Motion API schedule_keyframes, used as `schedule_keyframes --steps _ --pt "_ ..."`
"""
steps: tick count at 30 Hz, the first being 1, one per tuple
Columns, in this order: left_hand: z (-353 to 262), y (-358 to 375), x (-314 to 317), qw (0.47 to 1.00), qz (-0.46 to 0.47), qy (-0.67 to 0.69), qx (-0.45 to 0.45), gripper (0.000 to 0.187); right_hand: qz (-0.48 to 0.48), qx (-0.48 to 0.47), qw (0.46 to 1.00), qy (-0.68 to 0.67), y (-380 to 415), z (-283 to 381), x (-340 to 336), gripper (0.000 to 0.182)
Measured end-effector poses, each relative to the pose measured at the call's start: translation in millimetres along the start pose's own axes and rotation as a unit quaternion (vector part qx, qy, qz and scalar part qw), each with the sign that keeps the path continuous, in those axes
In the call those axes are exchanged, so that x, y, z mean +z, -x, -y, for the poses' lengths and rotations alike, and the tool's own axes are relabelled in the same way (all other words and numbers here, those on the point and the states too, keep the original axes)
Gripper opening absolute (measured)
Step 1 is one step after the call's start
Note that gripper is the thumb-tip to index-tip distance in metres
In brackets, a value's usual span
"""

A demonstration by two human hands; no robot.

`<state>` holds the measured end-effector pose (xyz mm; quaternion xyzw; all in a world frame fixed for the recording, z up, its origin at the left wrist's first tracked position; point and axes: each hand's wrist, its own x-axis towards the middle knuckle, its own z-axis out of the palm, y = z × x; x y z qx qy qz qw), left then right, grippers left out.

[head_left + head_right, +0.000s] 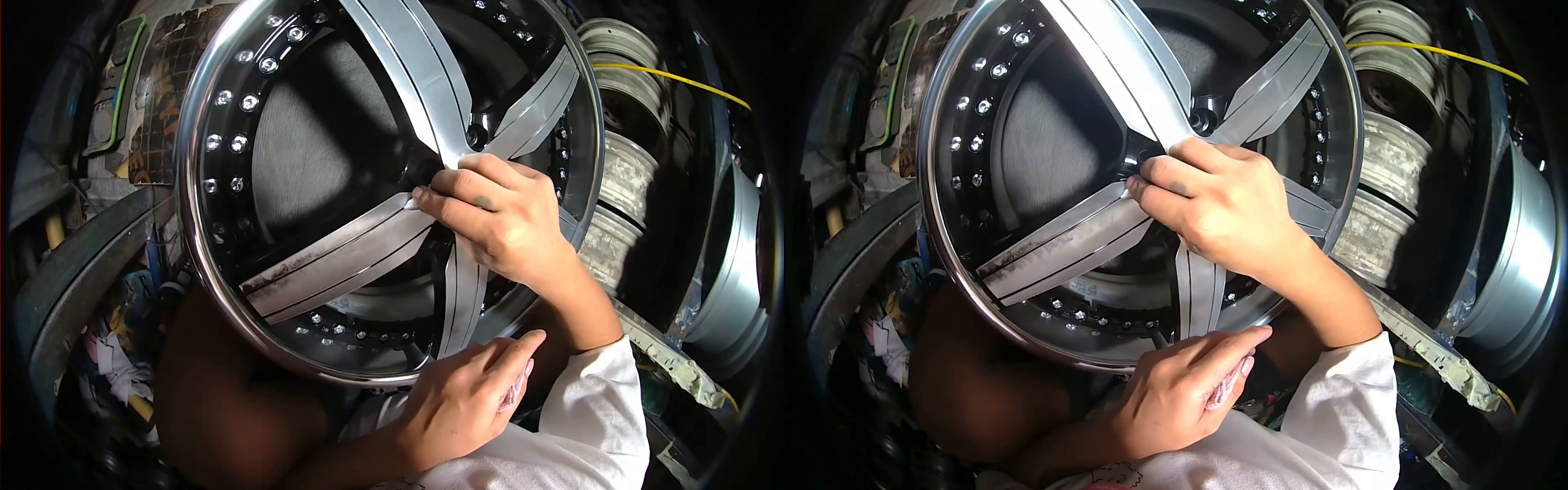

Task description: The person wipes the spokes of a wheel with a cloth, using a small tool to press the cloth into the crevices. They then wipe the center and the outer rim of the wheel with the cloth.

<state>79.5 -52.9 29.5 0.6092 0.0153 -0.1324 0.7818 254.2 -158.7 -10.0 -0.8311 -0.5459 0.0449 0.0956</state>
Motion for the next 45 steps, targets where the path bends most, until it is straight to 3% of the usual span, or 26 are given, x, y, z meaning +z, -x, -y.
schedule_keyframes --steps 11,19,23,33,36,42,45 --pt "-1.9 7.2 -0.5 1.000 -0.013 -0.009 0.011 0.044 0.003 -0.001 1.000 -0.018 -11.6 25.5 0.8 0.036" --pt "-9.1 18.3 -9.6 0.999 0.016 -0.023 0.031 0.051 -0.012 -0.034 0.999 0.030 -28.6 53.1 5.7 0.023" --pt "-6.2 25.2 -6.6 0.993 -0.024 -0.052 0.106 0.052 -0.008 -0.046 0.997 0.060 -41.3 74.6 4.9 0.020" --pt "-26.3 50.1 -34.5 0.985 -0.046 -0.087 0.144 0.054 0.009 -0.079 0.991 0.105 -73.9 120.8 10.9 0.013" --pt "-28.5 58.8 -40.7 0.985 -0.038 -0.090 0.140 0.055 0.016 -0.084 0.989 0.117 -80.3 132.5 12.7 0.015" --pt "-32.3 69.9 -53.9 0.985 -0.042 -0.073 0.147 0.051 0.105 -0.087 0.984 0.116 -90.3 150.7 -1.0 0.037" --pt "-27.8 77.5 -43.4 0.978 -0.128 -0.031 0.160 0.045 0.120 -0.098 0.980 0.128 -93.9 154.2 -4.0 0.037"
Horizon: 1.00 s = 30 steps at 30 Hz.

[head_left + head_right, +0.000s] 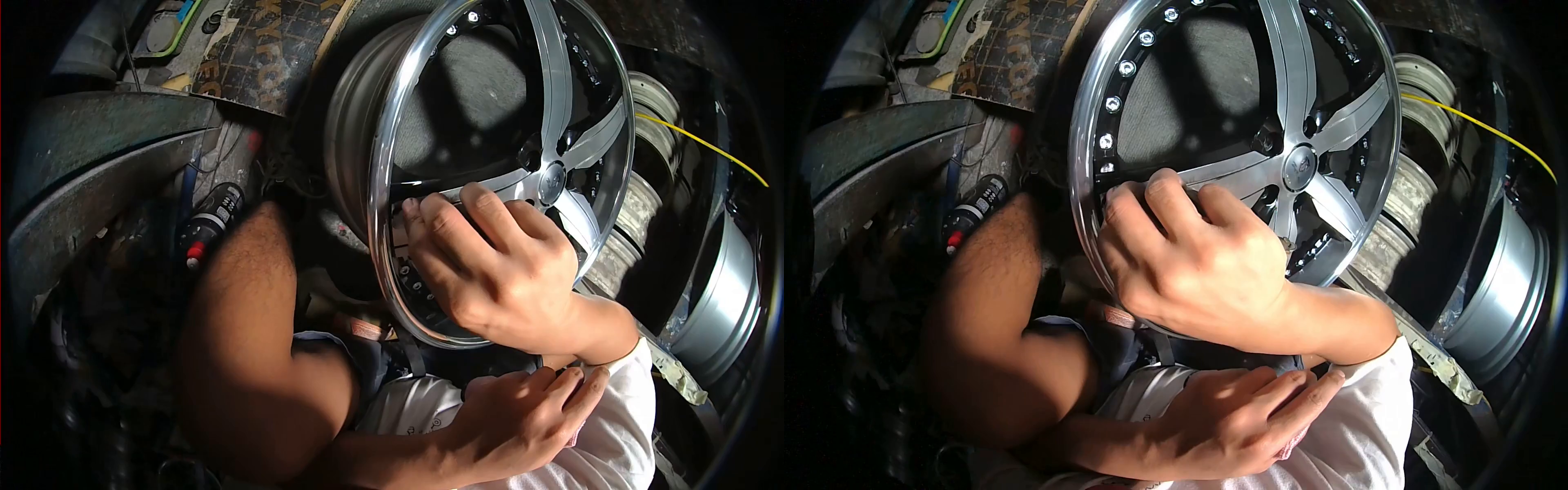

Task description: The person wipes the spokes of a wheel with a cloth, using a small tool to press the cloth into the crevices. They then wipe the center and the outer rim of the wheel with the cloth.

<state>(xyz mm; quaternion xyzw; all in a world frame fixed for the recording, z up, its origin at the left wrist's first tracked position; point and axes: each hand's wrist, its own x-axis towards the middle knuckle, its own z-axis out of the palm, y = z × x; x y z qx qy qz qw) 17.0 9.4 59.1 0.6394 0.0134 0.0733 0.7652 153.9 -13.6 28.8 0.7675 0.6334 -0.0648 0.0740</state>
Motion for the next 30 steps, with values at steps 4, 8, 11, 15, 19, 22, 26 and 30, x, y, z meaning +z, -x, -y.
schedule_keyframes --steps 4,8,11,15,19,22,26,30 --pt "0.2 4.5 3.8 1.000 -0.024 0.007 0.018 0.044 0.009 0.004 1.000 0.000 -1.2 0.2 -1.2 0.031" --pt "-5.3 2.5 -1.9 1.000 -0.006 0.023 0.013 0.043 -0.056 0.065 0.991 -0.102 3.5 -9.1 14.5 0.018" --pt "-5.3 7.4 0.5 0.999 0.024 0.024 0.010 0.045 -0.090 0.142 0.945 -0.279 17.0 -27.3 12.4 0.022" --pt "-3.4 6.1 -2.7 0.999 0.043 0.018 0.018 0.046 -0.136 0.315 0.826 -0.446 61.3 -29.6 10.8 0.022" --pt "-4.8 6.6 -2.9 0.997 0.066 0.013 0.024 0.046 -0.111 0.308 0.857 -0.398 75.2 -19.3 12.3 0.028" --pt "-3.9 7.7 -6.3 0.997 0.073 0.007 0.020 0.046 -0.104 0.242 0.921 -0.287 64.4 -18.0 10.1 0.037" --pt "-5.6 8.5 -3.3 0.997 0.078 0.011 0.021 0.046 -0.120 0.157 0.970 -0.143 59.7 -18.2 21.5 0.035" --pt "-7.3 6.8 2.1 0.996 0.081 0.019 0.024 0.046 -0.121 0.132 0.981 -0.080 54.6 -15.9 27.6 0.033"
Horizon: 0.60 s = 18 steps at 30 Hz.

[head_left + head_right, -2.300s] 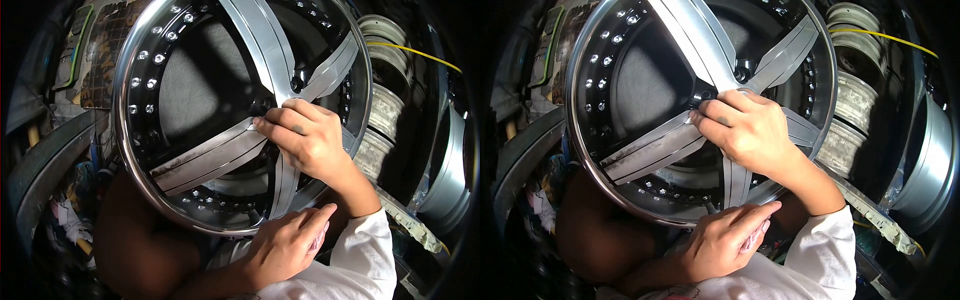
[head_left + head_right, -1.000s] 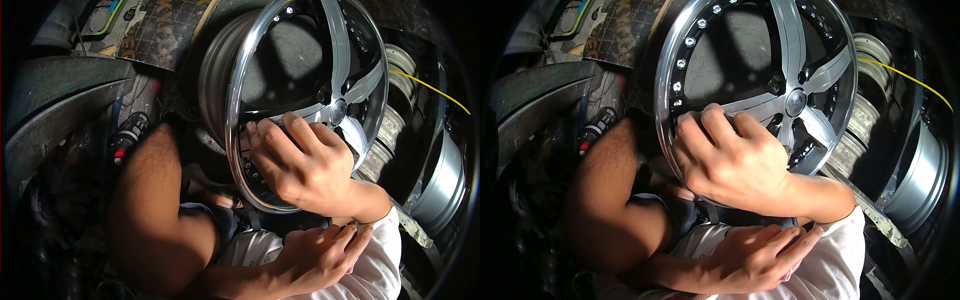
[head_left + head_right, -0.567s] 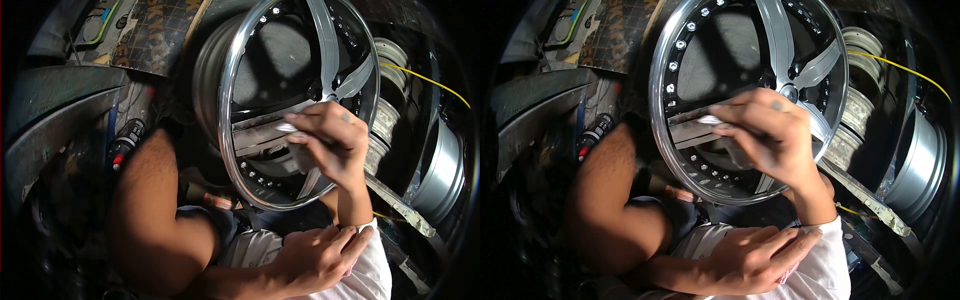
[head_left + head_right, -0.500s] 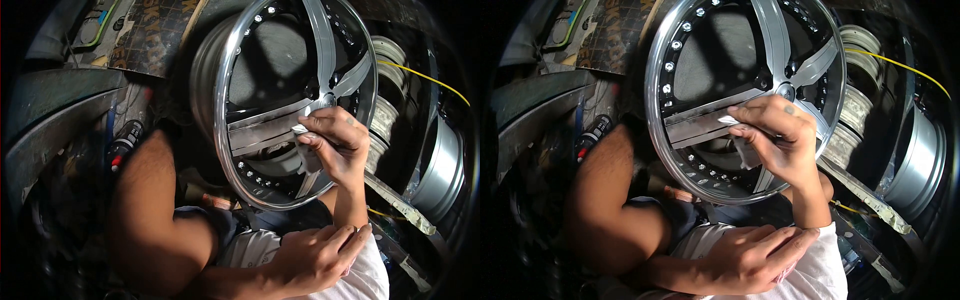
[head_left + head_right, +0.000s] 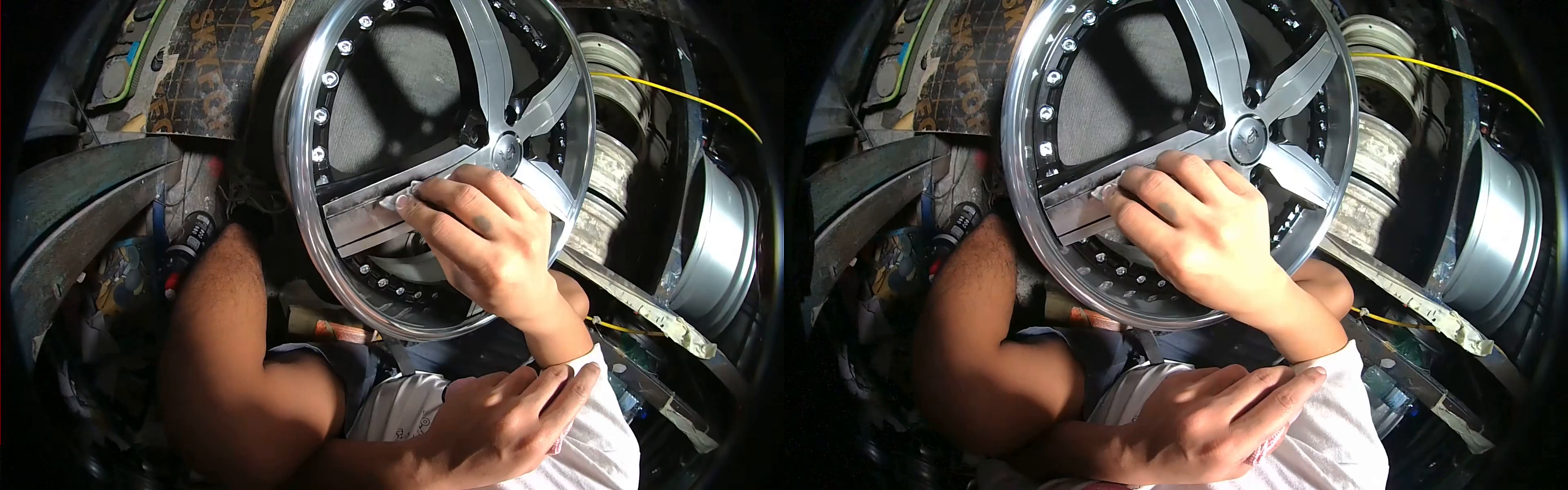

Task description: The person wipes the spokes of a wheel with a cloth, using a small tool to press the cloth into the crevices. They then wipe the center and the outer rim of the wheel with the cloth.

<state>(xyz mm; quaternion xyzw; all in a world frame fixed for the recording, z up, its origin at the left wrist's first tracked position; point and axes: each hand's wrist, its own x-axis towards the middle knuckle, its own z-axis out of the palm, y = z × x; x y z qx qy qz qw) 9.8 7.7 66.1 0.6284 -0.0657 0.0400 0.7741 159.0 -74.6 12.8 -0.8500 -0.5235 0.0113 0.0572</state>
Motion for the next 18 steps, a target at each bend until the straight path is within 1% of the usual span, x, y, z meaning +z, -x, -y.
schedule_keyframes --steps 6,13,18 --pt "-0.3 -1.5 3.2 1.000 0.000 0.001 0.003 0.047 0.005 -0.004 1.000 0.010 -9.5 4.8 -1.8 0.039" --pt "-1.3 -1.5 6.1 1.000 -0.002 0.004 0.007 0.047 0.016 -0.019 0.999 0.044 -11.4 9.4 2.1 0.031" --pt "-3.3 -0.6 4.5 1.000 -0.004 0.008 0.008 0.047 0.008 -0.058 0.996 0.064 -18.7 18.3 4.9 0.029"
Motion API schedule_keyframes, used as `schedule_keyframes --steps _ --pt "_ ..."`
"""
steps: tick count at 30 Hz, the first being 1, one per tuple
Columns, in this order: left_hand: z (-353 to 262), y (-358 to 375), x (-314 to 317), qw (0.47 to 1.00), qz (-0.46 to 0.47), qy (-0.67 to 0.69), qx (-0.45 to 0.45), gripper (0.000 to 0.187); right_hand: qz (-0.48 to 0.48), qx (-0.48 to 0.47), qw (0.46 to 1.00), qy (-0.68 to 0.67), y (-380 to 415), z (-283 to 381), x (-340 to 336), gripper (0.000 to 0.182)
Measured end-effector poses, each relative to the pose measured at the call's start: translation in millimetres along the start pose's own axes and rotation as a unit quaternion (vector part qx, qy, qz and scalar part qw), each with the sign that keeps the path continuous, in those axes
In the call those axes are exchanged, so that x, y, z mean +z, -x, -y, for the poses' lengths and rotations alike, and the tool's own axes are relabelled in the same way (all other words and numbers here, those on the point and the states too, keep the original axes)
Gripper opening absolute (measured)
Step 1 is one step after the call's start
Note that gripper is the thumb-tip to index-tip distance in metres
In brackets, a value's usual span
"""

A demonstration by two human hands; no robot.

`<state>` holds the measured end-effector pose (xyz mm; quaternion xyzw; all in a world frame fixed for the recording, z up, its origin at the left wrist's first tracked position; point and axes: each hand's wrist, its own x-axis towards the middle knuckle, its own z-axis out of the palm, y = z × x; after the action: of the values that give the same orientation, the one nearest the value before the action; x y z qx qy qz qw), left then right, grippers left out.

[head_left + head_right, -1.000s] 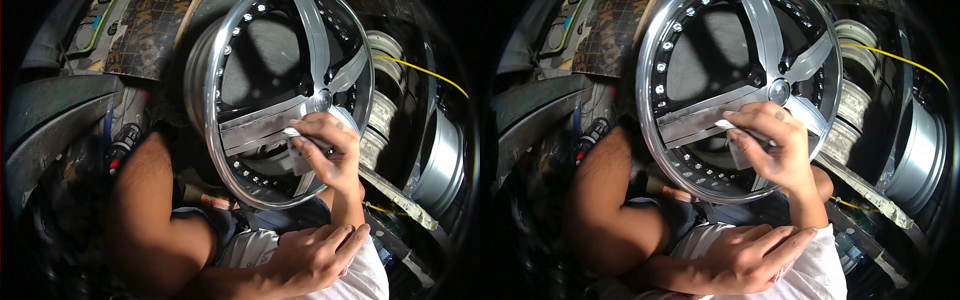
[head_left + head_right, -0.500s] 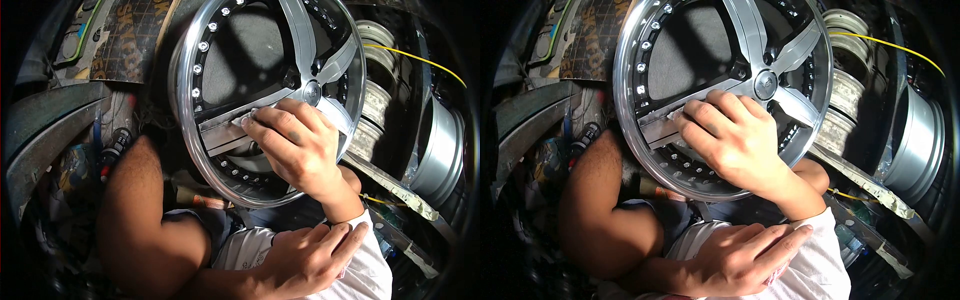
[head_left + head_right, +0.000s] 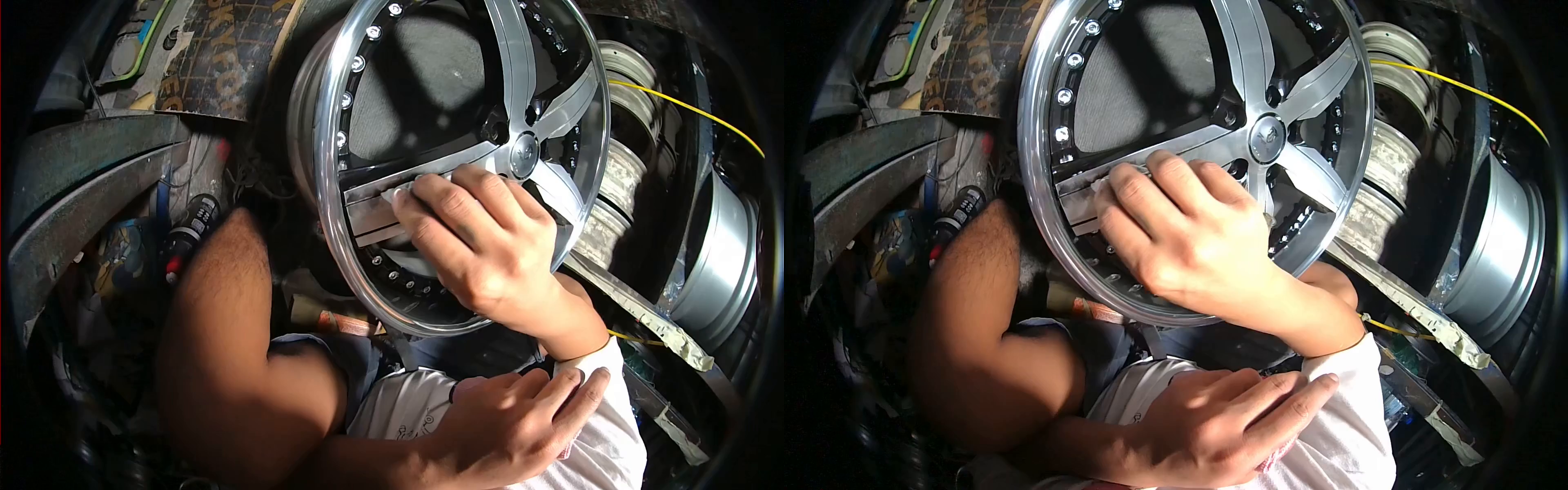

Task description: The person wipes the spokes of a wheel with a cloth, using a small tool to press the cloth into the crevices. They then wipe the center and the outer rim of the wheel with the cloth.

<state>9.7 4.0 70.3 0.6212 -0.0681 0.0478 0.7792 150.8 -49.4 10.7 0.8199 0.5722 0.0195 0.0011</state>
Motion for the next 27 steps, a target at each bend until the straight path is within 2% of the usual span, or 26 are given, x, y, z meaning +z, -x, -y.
schedule_keyframes --steps 4,11,16,27 --pt "-0.1 0.2 -1.1 1.000 0.002 0.004 0.000 0.047 -0.038 -0.038 0.999 0.008 -5.3 9.6 11.7 0.030" --pt "5.1 -0.7 -4.3 1.000 0.012 0.001 0.008 0.048 -0.071 -0.023 0.997 -0.037 13.3 -4.3 -2.2 0.035" --pt "6.6 -3.0 -0.4 1.000 0.019 -0.003 0.008 0.048 -0.037 0.023 0.999 -0.024 29.1 -20.4 -8.6 0.036" --pt "7.8 -5.0 -0.2 1.000 0.023 -0.008 0.005 0.048 0.006 0.044 0.997 -0.068 16.2 -26.9 -1.5 0.038"
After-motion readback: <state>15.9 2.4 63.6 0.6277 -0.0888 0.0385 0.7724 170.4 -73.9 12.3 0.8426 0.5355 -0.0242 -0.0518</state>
